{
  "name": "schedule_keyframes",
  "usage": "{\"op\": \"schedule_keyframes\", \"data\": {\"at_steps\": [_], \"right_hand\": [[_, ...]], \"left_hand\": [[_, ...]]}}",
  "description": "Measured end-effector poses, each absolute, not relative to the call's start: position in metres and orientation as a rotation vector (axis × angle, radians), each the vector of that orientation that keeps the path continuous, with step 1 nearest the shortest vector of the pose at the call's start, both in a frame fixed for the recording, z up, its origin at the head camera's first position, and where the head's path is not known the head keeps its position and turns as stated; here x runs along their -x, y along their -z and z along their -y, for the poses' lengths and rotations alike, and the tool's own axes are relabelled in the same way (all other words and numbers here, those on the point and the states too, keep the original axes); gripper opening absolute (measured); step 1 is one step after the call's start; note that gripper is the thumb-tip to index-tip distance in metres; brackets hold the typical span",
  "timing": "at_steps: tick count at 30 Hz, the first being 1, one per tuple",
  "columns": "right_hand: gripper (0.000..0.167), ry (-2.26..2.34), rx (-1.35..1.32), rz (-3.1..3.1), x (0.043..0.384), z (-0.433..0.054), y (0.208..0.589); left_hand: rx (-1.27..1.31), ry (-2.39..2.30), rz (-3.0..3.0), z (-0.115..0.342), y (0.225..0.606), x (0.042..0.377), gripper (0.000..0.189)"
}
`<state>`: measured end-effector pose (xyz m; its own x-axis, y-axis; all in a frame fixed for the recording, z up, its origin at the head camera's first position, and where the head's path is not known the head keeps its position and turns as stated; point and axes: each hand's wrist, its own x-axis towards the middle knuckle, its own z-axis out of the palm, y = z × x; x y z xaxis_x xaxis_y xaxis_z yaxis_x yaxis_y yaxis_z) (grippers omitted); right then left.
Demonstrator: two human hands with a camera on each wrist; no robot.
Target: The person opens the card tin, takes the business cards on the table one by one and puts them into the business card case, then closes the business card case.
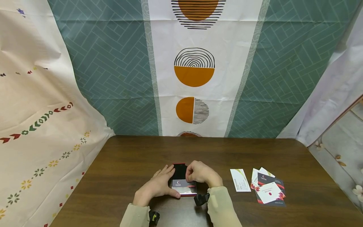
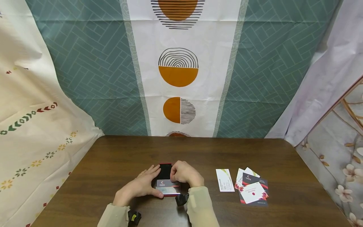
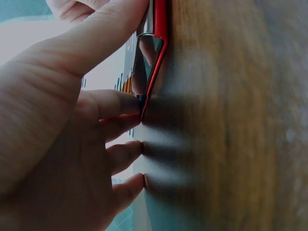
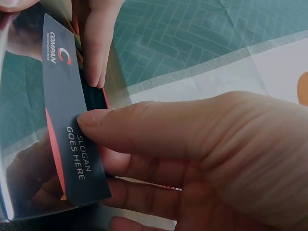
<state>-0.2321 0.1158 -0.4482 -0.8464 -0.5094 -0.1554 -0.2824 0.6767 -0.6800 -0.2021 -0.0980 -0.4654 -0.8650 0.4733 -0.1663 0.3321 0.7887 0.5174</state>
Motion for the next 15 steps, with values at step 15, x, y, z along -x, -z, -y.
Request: {"op": "schedule_keyframes", "data": {"at_steps": [15], "right_hand": [[0.020,0.963,0.656,-2.558,0.2306,-0.1163,0.4483]], "left_hand": [[-0.623,-0.701,-2.701,0.0971,0.4683,0.2039,0.109]]}}
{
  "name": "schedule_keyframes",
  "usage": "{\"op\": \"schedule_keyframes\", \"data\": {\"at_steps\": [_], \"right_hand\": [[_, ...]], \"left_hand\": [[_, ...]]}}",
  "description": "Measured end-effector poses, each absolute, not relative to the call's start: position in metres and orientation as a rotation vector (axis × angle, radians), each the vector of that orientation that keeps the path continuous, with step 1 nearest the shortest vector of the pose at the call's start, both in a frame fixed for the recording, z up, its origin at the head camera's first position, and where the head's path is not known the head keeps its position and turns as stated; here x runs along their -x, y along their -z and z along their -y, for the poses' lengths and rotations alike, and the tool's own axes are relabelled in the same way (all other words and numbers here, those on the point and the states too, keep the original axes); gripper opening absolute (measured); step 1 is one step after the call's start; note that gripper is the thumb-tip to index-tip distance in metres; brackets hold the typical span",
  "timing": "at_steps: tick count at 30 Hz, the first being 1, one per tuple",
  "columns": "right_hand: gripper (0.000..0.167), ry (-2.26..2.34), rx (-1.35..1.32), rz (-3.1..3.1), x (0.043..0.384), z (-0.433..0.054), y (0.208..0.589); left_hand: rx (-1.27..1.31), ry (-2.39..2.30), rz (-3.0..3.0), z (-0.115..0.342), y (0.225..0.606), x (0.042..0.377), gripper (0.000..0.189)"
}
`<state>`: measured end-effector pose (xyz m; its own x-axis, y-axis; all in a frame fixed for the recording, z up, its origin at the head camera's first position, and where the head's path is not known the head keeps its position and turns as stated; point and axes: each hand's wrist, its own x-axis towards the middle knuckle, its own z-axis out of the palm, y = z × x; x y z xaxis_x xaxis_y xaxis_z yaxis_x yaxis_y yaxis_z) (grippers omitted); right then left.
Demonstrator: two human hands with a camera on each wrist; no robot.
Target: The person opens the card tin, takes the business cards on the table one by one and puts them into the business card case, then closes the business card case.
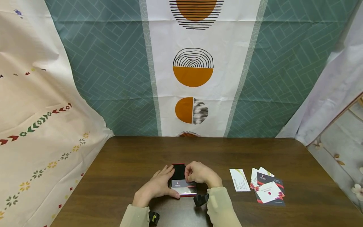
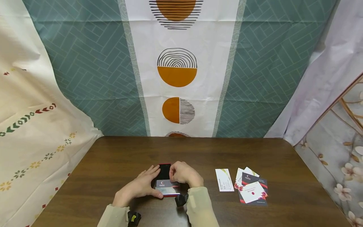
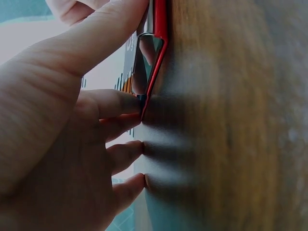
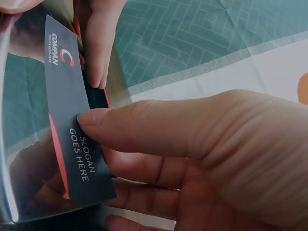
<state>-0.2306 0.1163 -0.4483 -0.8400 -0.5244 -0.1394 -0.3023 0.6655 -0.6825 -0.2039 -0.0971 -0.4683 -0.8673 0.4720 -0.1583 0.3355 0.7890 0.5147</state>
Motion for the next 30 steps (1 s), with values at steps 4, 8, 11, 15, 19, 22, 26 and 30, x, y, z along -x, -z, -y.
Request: {"op": "schedule_keyframes", "data": {"at_steps": [4,8,11,15,19,22,26,30], "right_hand": [[0.021,0.959,0.667,-2.585,0.231,-0.117,0.451],[0.021,0.975,0.654,-2.589,0.231,-0.117,0.453],[0.017,1.016,0.638,-2.591,0.232,-0.117,0.453],[0.013,1.079,0.649,-2.672,0.236,-0.120,0.453],[0.012,1.152,0.629,-2.739,0.239,-0.129,0.455],[0.012,1.202,0.578,-2.745,0.240,-0.139,0.455],[0.014,1.230,0.514,-2.767,0.242,-0.154,0.454],[0.015,1.223,0.488,-2.809,0.243,-0.168,0.452]], "left_hand": [[-0.631,-0.699,-2.699,0.096,0.470,0.204,0.109],[-0.628,-0.701,-2.697,0.097,0.471,0.204,0.108],[-0.626,-0.706,-2.696,0.098,0.470,0.203,0.108],[-0.626,-0.710,-2.693,0.097,0.468,0.203,0.107],[-0.629,-0.714,-2.689,0.096,0.467,0.203,0.107],[-0.633,-0.713,-2.688,0.095,0.467,0.203,0.107],[-0.631,-0.710,-2.697,0.096,0.467,0.202,0.108],[-0.631,-0.706,-2.704,0.097,0.466,0.202,0.107]]}}
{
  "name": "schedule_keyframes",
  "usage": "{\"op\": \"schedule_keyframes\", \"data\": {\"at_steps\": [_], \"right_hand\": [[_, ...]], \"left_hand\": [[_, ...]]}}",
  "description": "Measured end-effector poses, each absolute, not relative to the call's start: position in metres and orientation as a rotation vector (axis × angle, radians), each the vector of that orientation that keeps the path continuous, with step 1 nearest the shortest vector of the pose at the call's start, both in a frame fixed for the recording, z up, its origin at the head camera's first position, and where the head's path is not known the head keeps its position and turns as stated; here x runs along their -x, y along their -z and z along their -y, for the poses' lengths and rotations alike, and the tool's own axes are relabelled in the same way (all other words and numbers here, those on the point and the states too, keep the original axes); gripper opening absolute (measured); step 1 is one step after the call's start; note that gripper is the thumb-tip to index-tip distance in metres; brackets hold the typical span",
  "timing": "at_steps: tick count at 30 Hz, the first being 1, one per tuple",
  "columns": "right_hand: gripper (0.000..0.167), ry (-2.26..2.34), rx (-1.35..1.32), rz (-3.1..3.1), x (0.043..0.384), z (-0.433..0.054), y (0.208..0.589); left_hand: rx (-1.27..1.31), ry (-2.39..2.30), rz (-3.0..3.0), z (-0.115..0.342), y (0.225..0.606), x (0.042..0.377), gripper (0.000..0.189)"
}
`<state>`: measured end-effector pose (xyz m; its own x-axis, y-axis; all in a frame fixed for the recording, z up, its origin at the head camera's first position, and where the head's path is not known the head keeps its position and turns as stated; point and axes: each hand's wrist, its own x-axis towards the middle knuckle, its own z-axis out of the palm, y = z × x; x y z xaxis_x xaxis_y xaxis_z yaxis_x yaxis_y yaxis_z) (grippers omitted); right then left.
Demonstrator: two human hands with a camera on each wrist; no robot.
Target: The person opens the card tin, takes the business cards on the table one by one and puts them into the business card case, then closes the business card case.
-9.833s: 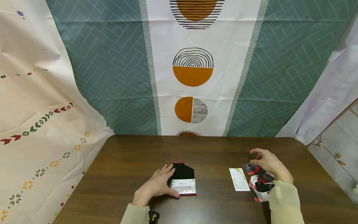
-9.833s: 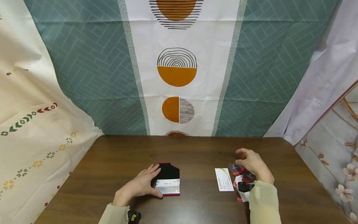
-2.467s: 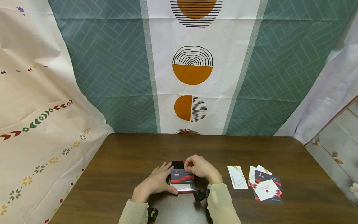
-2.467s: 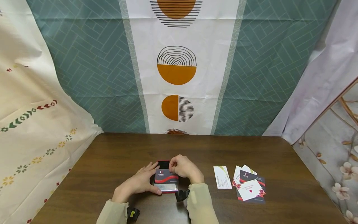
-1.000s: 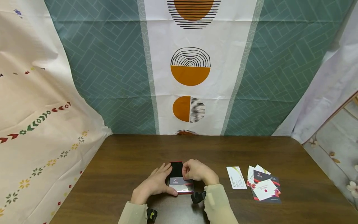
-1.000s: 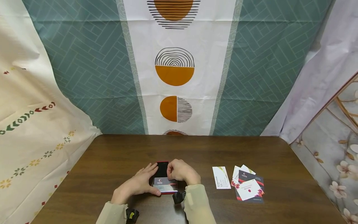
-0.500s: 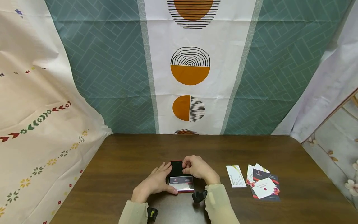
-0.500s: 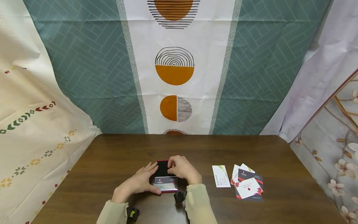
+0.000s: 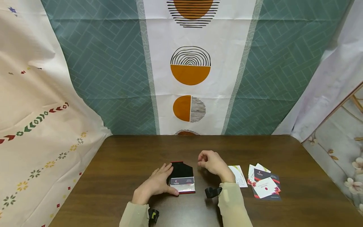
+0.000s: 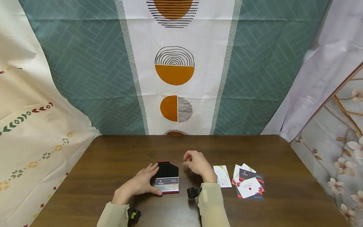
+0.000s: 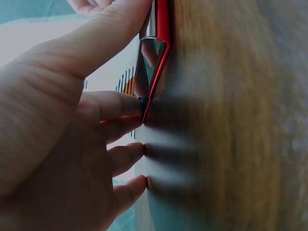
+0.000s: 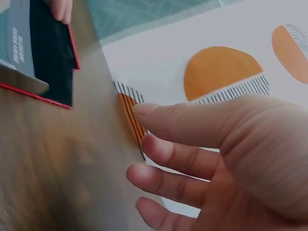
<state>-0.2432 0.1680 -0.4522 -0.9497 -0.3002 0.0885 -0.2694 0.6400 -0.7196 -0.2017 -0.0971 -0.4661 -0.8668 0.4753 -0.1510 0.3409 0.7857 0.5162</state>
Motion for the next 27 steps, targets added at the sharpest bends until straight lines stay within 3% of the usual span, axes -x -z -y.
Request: {"op": "schedule_keyframes", "data": {"at_steps": [19,27], "right_hand": [[0.019,0.904,0.567,-2.883,0.232,-0.235,0.447],[0.042,0.700,0.451,-2.850,0.224,-0.263,0.439]], "left_hand": [[-0.638,-0.723,-2.694,0.096,0.466,0.201,0.106],[-0.640,-0.719,-2.699,0.097,0.466,0.202,0.105]]}}
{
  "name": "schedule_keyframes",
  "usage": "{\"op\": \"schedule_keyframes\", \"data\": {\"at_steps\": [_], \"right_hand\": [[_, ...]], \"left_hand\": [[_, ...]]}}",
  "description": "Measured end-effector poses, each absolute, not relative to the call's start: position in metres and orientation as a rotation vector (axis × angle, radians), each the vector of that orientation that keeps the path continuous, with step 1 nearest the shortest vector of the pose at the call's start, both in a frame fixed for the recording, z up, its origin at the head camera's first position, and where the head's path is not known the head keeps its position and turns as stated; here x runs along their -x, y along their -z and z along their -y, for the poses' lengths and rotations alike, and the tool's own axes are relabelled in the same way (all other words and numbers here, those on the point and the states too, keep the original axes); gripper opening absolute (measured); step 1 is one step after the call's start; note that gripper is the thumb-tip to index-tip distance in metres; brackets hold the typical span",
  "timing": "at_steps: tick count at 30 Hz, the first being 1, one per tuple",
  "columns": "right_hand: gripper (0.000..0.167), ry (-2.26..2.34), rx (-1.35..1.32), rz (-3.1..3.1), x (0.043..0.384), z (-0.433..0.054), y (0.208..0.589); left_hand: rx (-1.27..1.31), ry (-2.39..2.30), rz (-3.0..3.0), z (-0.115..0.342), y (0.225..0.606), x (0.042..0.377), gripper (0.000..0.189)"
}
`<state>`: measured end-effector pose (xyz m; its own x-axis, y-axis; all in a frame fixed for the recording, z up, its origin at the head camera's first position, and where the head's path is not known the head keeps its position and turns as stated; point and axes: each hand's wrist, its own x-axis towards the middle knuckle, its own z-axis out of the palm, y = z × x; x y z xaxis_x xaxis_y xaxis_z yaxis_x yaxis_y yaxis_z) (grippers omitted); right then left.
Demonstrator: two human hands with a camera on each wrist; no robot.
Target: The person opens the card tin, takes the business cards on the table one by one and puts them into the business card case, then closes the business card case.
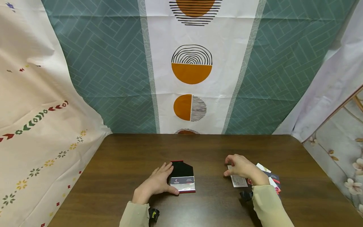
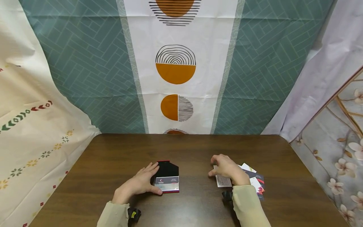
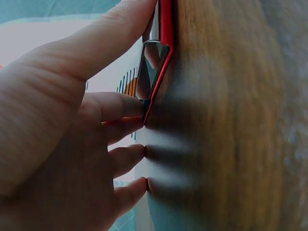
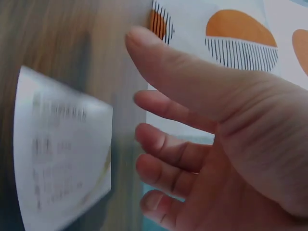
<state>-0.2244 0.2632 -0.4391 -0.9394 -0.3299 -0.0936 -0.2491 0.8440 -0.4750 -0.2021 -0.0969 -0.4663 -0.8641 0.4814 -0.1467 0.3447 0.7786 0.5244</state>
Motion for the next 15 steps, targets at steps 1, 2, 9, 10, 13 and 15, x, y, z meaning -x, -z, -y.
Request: {"op": "schedule_keyframes", "data": {"at_steps": [1,2,9,10,13,15], "right_hand": [[0.046,0.674,0.441,-2.847,0.223,-0.266,0.439],[0.050,0.648,0.423,-2.847,0.223,-0.268,0.438],[0.076,0.528,0.311,-2.852,0.218,-0.277,0.441],[0.075,0.510,0.305,-2.853,0.217,-0.278,0.442],[0.069,0.477,0.305,-2.863,0.216,-0.280,0.442],[0.066,0.468,0.294,-2.868,0.216,-0.281,0.443]], "left_hand": [[-0.642,-0.717,-2.700,0.097,0.466,0.202,0.106],[-0.639,-0.720,-2.698,0.097,0.466,0.202,0.106],[-0.622,-0.721,-2.694,0.099,0.468,0.202,0.106],[-0.622,-0.718,-2.695,0.099,0.468,0.202,0.106],[-0.616,-0.720,-2.688,0.098,0.468,0.202,0.107],[-0.613,-0.717,-2.684,0.098,0.468,0.202,0.107]]}}
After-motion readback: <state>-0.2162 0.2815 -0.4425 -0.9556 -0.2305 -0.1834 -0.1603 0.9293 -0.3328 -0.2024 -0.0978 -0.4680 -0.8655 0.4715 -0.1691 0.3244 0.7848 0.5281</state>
